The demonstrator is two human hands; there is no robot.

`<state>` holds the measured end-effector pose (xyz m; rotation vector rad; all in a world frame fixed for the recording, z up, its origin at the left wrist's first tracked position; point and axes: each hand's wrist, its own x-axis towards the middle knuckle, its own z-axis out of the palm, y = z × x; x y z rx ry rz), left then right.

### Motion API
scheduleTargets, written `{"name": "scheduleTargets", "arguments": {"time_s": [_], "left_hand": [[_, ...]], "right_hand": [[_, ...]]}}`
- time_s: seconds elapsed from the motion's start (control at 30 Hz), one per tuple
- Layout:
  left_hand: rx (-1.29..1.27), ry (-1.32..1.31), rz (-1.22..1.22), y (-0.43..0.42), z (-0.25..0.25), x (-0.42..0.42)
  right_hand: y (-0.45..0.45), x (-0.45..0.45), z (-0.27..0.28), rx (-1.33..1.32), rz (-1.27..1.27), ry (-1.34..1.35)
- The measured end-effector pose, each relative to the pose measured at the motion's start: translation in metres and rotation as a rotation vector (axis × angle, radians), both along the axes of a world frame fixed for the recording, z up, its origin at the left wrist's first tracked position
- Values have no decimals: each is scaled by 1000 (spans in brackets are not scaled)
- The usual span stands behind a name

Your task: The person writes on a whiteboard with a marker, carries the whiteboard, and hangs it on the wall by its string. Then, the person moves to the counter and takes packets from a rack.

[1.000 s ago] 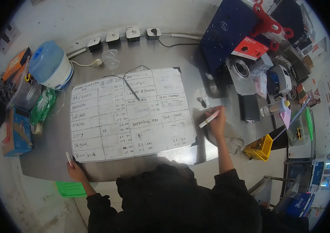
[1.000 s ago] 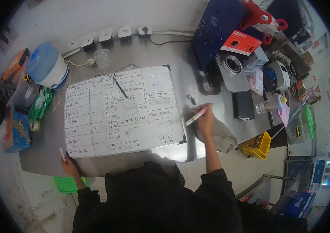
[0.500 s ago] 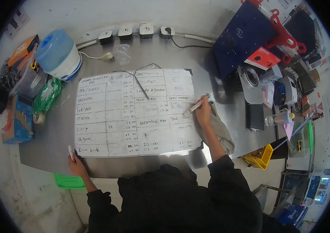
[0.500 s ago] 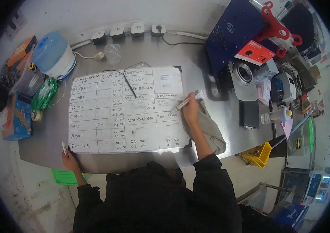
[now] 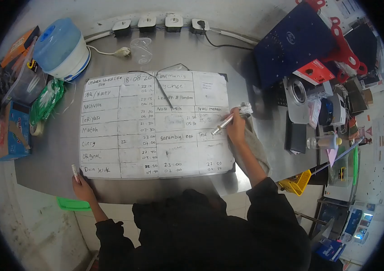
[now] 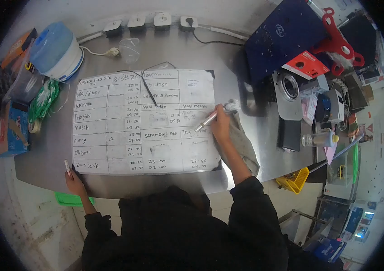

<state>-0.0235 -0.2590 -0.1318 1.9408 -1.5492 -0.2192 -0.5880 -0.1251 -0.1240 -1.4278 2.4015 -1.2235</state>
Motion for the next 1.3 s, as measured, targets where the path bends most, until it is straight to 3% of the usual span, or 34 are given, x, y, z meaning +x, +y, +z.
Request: {"name": "scheduleTargets", "arguments": {"time_s": [0.1, 0.5, 0.57, 0.63, 0.67, 0.7, 0.73, 0.77, 0.8, 0.83, 0.9, 0.97, 1.03, 1.07, 1.1, 1.2, 1.3], "left_hand": [[-33, -94, 12, -1, -7, 4], [-3, -65, -1, -1, -9, 10], [21, -41, -8, -1, -1, 5], [69, -28, -14, 2, 1, 8], [34, -62, 0, 1, -5, 10], [-2, -93, 15, 0, -9, 11], [-3, -87, 11, -1, -12, 12], [-16, -81, 10, -1, -14, 13], [-31, -78, 10, 0, -14, 13], [-37, -76, 8, 0, -15, 13], [-60, -84, 9, -1, -16, 14], [-28, -90, 10, -1, -14, 14], [10, -99, 10, 2, -12, 14], [0, -90, 15, 2, -11, 12], [-12, -80, 20, 1, -9, 9], [-29, -79, 2, 3, -8, 9], [-40, -59, -2, 2, -10, 9]], "right_hand": [[-6, -1, 9, 91, -99, -70], [20, -20, 1, 73, -90, 13], [46, -36, 17, -103, -151, -75], [88, -63, 38, 32, -224, 76], [110, -91, 31, 45, -230, 318], [122, -84, 65, 139, -282, 547], [125, -73, 96, 138, -287, 553], [124, -60, 122, 111, -398, 748], [122, -49, 132, 80, -509, 941], [121, -40, 131, 75, -514, 941], [118, -22, 124, -162, -416, 682], [108, -16, 67, -250, -220, 19], [73, 29, 68, -295, -60, -546], [60, 37, 55, -278, -41, -629], [46, 45, 46, -362, -124, -882], [20, 23, -8, -554, -301, -1069], [6, 8, -24, -606, -302, -972]]}}
